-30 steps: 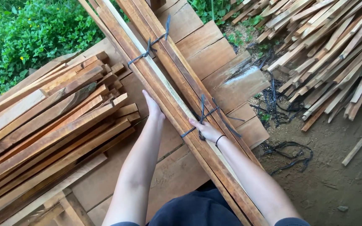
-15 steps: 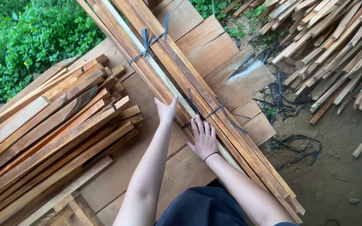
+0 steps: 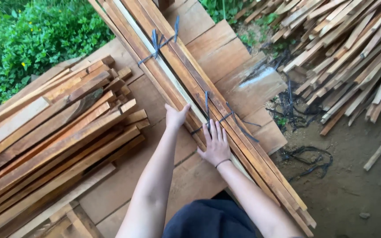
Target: The person arranges several wooden planks on a wooden workbench, then uses black plastic zip ties to secure the planks into a bundle. They tie multiple zip ties at different points along the planks, tighten them by hand, and then lift the completed bundle to place it aside.
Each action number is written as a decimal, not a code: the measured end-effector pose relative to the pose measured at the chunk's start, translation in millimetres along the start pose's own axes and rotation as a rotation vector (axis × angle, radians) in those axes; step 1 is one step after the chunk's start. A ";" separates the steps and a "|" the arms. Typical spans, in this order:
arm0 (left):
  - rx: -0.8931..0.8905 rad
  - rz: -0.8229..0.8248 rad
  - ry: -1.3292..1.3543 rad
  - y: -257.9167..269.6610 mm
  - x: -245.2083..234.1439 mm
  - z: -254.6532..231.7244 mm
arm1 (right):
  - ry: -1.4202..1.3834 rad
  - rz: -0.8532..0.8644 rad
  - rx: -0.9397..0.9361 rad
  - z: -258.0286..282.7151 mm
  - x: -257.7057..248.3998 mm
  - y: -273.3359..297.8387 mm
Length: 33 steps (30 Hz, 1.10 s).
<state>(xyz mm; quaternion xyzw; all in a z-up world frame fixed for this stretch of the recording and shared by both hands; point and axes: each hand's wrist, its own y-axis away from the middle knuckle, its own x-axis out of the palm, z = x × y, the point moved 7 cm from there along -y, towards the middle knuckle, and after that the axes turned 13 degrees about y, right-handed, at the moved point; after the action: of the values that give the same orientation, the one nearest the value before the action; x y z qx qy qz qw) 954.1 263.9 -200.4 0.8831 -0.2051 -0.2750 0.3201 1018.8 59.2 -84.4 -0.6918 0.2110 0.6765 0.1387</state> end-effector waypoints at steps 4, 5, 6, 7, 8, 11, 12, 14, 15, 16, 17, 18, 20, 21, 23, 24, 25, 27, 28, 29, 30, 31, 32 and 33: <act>0.035 -0.056 0.074 39.2 8.5 -17.0 | -0.029 -0.026 0.049 -4.7 -5.3 13.9; 0.005 -0.084 0.099 57.2 7.1 -16.1 | -0.057 0.002 0.089 -4.2 -5.0 23.4; 0.003 -0.087 0.099 74.6 3.9 -32.2 | -0.058 0.003 0.086 -2.7 0.1 35.6; -0.018 -0.087 0.084 92.3 4.2 -46.8 | -0.021 0.045 0.138 -8.0 8.3 49.1; -0.039 -0.087 0.068 109.8 4.6 -61.4 | 0.016 0.086 0.189 -13.7 16.6 63.1; -0.066 -0.176 -0.007 90.3 16.6 -44.6 | 0.054 0.101 0.213 -15.3 26.3 72.1; -0.066 -0.170 -0.011 89.5 18.6 -41.3 | 0.054 0.104 0.219 -13.2 28.6 74.3; -0.075 -0.208 -0.077 85.8 19.5 -39.5 | 0.089 0.075 0.199 -6.8 29.8 73.2; -0.066 -0.206 -0.074 84.6 19.7 -35.8 | 0.092 0.066 0.203 -5.1 25.6 75.9; -0.048 -0.212 -0.079 82.6 18.9 -32.4 | 0.045 0.072 0.194 -1.7 23.4 77.9; -0.043 -0.227 -0.092 83.6 9.9 -20.0 | -0.013 0.090 0.177 10.5 21.8 86.7; -0.046 -0.234 -0.098 78.5 7.1 -19.2 | -0.021 0.093 0.174 6.5 28.5 81.8; 0.009 -0.166 -0.058 73.0 10.4 -13.6 | -0.086 0.060 0.144 -0.1 39.6 82.3; 0.000 -0.163 -0.064 70.9 10.2 -3.6 | -0.089 0.071 0.146 -0.1 39.3 86.5; 0.047 -0.116 0.064 58.1 9.0 1.4 | -0.097 0.050 0.129 1.0 36.1 80.1; 0.055 -0.122 0.065 47.7 7.1 0.2 | -0.101 0.041 0.127 1.1 37.3 72.1; 0.037 -0.119 0.061 44.6 8.8 7.7 | -0.079 0.017 0.110 0.1 35.8 74.2; 0.023 -0.124 0.059 47.8 6.0 12.2 | -0.062 -0.014 0.087 -3.7 30.3 75.2; 0.037 -0.097 0.087 53.8 4.2 8.3 | -0.046 -0.007 0.092 -7.6 27.0 73.9; 0.050 -0.061 0.115 62.6 7.2 5.0 | -0.025 0.003 0.103 -14.8 23.3 76.2; 0.052 -0.061 0.115 56.1 7.7 2.9 | -0.025 0.001 0.103 -19.3 23.1 70.1; 0.079 -0.042 0.097 55.4 9.6 5.7 | -0.006 0.005 0.077 -21.1 22.2 72.1; 0.106 -0.023 0.079 55.1 11.1 8.8 | 0.013 0.009 0.051 -22.5 21.3 74.5; 0.104 -0.026 0.079 55.1 10.6 15.3 | 0.011 0.010 0.047 -22.5 21.9 78.7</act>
<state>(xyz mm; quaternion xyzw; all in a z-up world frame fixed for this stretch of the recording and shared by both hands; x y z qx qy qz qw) 942.5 212.1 -176.6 0.9113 -0.1946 -0.2330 0.2781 1000.7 -22.5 -97.8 -0.6908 0.2312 0.6684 0.1502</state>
